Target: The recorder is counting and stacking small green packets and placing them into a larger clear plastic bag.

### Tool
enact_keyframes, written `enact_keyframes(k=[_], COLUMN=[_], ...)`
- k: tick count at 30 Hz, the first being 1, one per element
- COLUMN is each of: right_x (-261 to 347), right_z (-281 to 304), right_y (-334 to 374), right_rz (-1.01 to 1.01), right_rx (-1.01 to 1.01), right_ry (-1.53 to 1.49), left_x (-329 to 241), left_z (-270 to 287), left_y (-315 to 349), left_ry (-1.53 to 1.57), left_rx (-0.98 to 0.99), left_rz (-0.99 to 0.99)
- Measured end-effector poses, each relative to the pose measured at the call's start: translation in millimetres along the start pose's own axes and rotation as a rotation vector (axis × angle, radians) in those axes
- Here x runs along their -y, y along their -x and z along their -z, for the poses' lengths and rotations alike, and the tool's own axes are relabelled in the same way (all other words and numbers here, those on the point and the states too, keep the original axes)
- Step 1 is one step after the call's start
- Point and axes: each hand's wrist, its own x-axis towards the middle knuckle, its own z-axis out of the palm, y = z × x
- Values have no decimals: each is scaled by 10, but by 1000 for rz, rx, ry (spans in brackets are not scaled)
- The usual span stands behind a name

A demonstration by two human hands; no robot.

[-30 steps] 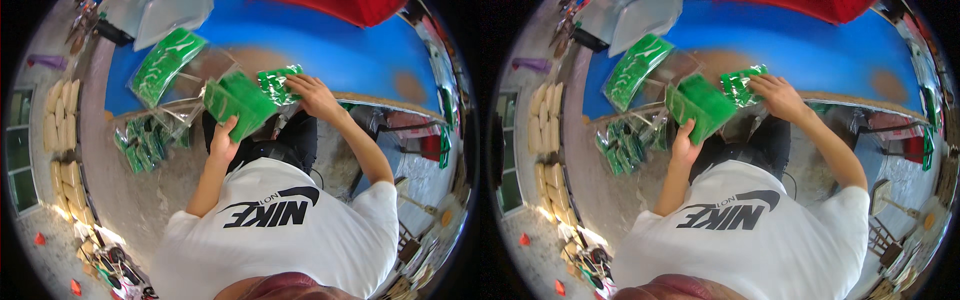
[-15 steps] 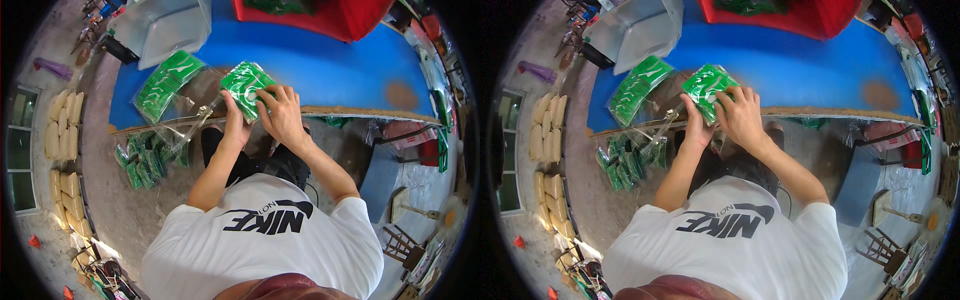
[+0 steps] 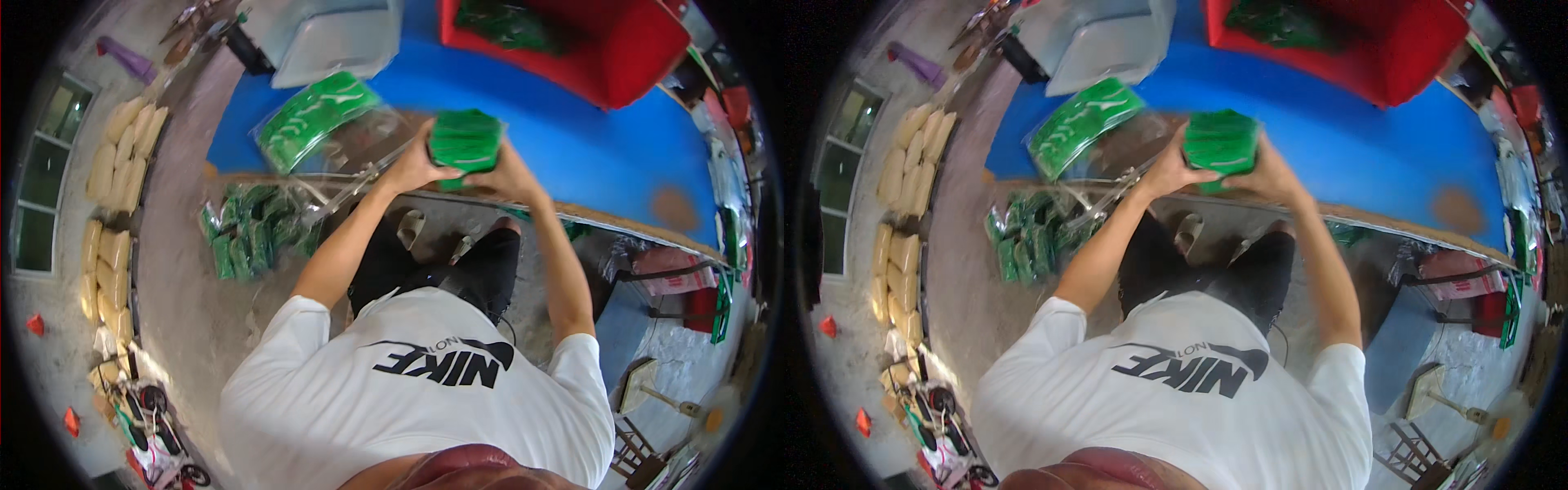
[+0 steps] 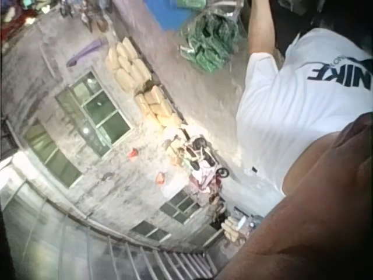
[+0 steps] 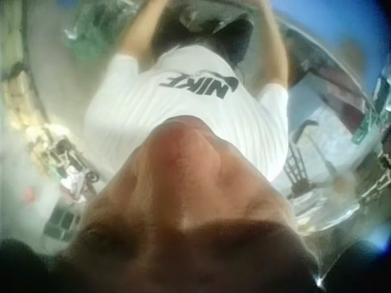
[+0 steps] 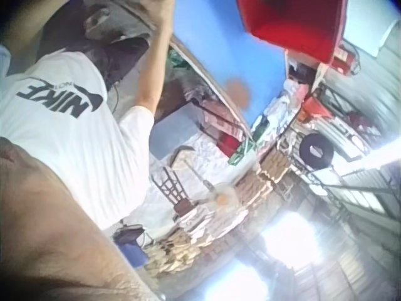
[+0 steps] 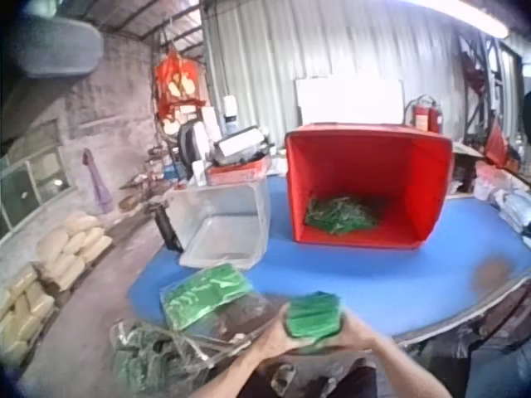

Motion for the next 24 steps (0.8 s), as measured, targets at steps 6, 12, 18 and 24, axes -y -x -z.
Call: enact_keyframes(k=[6,12,18,24], right_x=[144,-98,48,181], right_z=[-251,-188,-211,-145], right_y=[-10,0,47,273], right_rz=[-99,82,-129,-47], right_rx=[-176,-223,-83,-49], right_ry=[88,162,-4,-61], left_x=[126,213,419,-142], left_z=[-30,2,28,-1], left_y=[23,-81,35,173], left_ry=[14,-133,-68,20], left_rx=[-9,53,121,-47], left_rz=[118,-43,42,90])
